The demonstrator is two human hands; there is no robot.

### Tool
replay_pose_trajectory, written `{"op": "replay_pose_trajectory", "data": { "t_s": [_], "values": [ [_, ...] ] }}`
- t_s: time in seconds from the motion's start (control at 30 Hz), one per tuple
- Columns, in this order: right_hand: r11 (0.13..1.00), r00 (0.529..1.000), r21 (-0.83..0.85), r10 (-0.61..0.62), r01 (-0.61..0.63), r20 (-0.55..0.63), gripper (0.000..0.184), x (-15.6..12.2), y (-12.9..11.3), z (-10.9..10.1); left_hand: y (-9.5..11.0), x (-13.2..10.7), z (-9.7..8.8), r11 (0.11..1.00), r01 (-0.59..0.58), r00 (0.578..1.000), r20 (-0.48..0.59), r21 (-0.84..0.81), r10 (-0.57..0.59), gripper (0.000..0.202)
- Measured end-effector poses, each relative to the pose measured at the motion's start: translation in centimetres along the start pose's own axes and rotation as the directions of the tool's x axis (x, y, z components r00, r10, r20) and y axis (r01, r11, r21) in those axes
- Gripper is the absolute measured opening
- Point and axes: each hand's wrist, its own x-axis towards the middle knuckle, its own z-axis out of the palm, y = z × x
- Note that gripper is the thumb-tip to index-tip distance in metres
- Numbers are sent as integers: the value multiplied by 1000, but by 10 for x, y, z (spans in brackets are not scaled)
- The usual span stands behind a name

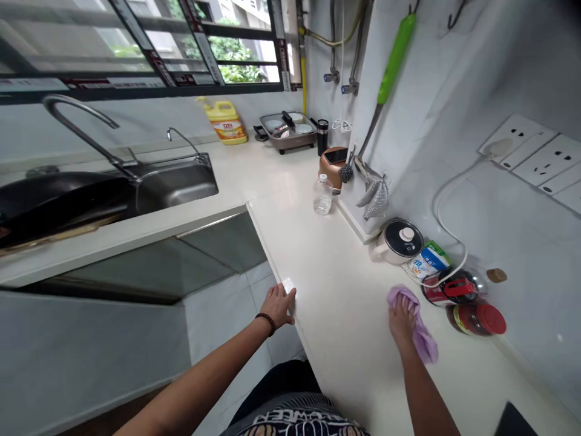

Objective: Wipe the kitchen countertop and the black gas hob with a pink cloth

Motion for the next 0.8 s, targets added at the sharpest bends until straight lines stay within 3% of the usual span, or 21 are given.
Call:
{"op": "replay_pose_trajectory", "data": {
  "t_s": [0.07, 0.17, 0.3, 0.4, 0.5, 0.63, 0.8],
  "values": [
    [998, 999, -41, -51, 51, 10, 70, 5, -13, -4, 0, 0, -1, 1000, -2, 1000, 0, -2, 2, 108],
    [996, 997, -37, -81, 81, 16, 70, 35, -27, -24, 1, -1, -3, 1000, 11, 1000, 16, -11, -11, 110],
    [999, 997, 24, -40, 39, 61, 71, 75, -40, -49, 3, -3, -6, 998, 26, 999, 27, -60, -24, 111],
    [999, 998, 7, -49, 49, 30, 71, 75, -43, -47, 3, -3, -6, 995, 23, 1000, 12, -96, -22, 111],
    [987, 989, -65, -150, 149, -6, 70, 44, -41, -27, 2, -2, -4, 993, 26, 1000, -1, -114, -26, 111],
    [925, 940, -196, -339, 325, -42, 67, -28, -41, 15, 2, -2, -3, 992, 11, 1000, 11, -128, -9, 110],
    [865, 879, -159, -475, 476, 46, 68, -107, -59, 57, 1, -3, -3, 994, -17, 1000, 9, -108, 18, 111]
  ]
}}
